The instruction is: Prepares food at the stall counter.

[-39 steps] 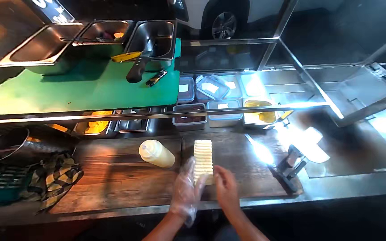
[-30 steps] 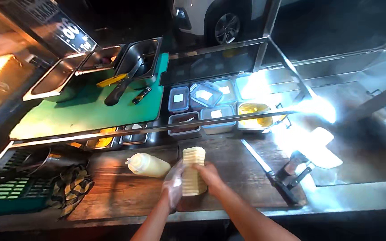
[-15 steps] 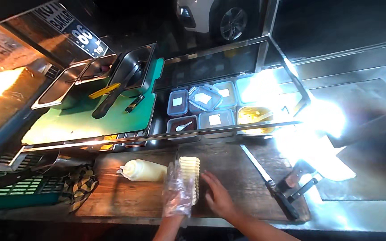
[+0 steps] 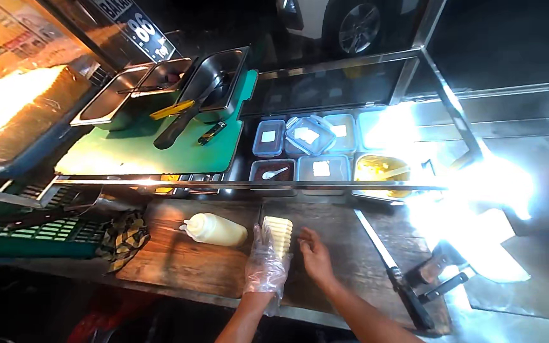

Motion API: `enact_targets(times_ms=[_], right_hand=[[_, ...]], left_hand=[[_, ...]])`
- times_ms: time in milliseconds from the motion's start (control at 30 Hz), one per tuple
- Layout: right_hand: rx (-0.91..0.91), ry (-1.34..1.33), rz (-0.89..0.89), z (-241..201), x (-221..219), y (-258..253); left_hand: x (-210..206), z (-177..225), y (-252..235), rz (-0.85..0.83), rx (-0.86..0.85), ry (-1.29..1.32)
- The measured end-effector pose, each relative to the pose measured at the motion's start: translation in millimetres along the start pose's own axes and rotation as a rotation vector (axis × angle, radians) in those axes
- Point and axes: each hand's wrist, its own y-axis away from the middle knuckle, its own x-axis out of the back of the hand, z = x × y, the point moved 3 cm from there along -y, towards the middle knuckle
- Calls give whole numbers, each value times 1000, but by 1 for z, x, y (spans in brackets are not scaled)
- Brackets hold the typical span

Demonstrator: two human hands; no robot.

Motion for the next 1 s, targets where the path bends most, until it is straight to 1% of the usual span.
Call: enact_targets(times_ms=[67,133,200,233,267,300,367,433,467,533,633,767,867,1000], right_hand=[[-67,-77,27,0,-14,0],[-67,-42,35,-4,-24,-2],[41,140,55,-17,-17,-15],[132,260,65,-27,-9,-32],[222,375,46,-38,-1,-53],[281,468,-41,-51,4,-76],[318,645,-365,-76,-2,-120],[353,829,-725,-85,-25,-152],[411,886,-842,-83,-37,-162],[556,971,-957,-78,-56,-174],[621,1036,-1017,-68,-68,-178],[674,1091,-995,-63,-71,-179],[625,1179,-990,-60,-82,-180],[670,1311,-935,-59,-90,-175]], left_hand=[[5,-10,-1,-41,11,251],[11,-26,-2,-88,-21,551],[19,-46,0,-177,-51,807],[20,-56,2,-217,-21,963],[20,-64,5,-237,46,1138],[20,-71,8,-236,126,1298],[17,-82,11,-218,235,1586],[5,-95,11,-209,300,1793],[1,-99,11,-207,326,1872],[-3,-103,12,-198,344,1973],[-7,-103,19,-172,341,2042],[-11,-103,24,-145,283,2106],[-11,-102,26,-137,247,2120],[-9,-100,27,-130,236,2126]])
